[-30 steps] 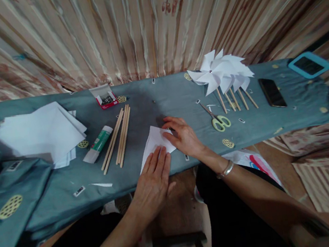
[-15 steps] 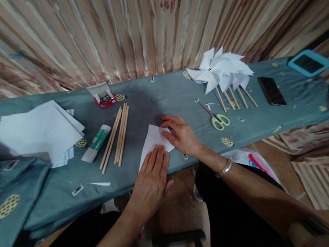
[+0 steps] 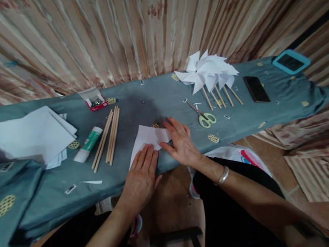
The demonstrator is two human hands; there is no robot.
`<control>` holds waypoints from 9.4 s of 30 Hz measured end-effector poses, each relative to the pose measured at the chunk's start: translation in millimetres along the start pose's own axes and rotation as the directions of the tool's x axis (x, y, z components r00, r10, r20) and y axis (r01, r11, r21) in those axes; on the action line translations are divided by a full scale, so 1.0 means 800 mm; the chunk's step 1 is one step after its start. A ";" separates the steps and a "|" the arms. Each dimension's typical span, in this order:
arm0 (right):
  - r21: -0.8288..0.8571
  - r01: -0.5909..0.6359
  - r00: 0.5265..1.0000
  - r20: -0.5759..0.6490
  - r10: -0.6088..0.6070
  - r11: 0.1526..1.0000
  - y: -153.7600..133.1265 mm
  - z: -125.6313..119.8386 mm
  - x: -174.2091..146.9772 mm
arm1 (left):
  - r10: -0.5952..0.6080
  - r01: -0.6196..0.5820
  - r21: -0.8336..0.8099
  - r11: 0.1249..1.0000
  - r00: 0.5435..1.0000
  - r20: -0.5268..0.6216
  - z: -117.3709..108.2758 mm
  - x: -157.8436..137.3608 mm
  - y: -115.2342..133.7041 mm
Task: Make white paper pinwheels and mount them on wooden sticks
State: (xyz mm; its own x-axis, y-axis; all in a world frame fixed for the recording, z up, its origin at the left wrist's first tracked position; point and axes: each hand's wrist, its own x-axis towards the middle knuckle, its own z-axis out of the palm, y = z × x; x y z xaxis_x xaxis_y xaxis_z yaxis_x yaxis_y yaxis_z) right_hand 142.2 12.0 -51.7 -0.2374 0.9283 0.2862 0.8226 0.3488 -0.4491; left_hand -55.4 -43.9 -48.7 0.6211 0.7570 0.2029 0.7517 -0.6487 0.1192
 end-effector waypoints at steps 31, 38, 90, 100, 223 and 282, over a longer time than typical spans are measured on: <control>0.510 -0.274 0.961 0.180 0.210 0.815 0.042 -0.040 0.037 | -0.165 0.165 0.065 0.984 0.986 -0.005 -0.027 -0.099 0.008; 0.743 -0.568 0.819 0.468 0.333 0.353 0.025 -0.055 0.043 | -0.169 0.170 0.048 0.984 0.985 -0.024 -0.024 -0.100 0.004; 0.291 0.357 0.873 0.233 -0.428 0.887 0.011 -0.079 -0.025 | -0.611 0.153 -0.869 -0.471 0.654 0.446 -0.019 0.074 -0.007; 0.137 0.418 0.876 0.201 -0.438 0.898 0.017 -0.068 -0.021 | -0.687 0.084 -0.953 -0.291 0.675 0.270 -0.012 0.073 -0.028; 0.603 -0.310 0.947 0.265 0.182 0.735 -0.024 -0.041 0.025 | -0.764 0.230 -0.958 -0.169 0.583 0.275 -0.015 0.077 -0.016; 0.274 -0.240 0.943 0.292 0.157 0.931 0.001 -0.037 0.048 | -0.122 0.073 -0.496 0.866 0.990 -0.067 -0.007 0.048 -0.004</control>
State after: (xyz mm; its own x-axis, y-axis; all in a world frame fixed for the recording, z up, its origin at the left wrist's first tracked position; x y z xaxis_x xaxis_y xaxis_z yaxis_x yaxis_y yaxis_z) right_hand 148.9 43.9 -15.9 -0.2454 0.9682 -0.0479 0.6818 0.1373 -0.7186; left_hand -34.9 -13.3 -35.6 0.5088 0.8232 0.2518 0.5858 -0.5454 0.5995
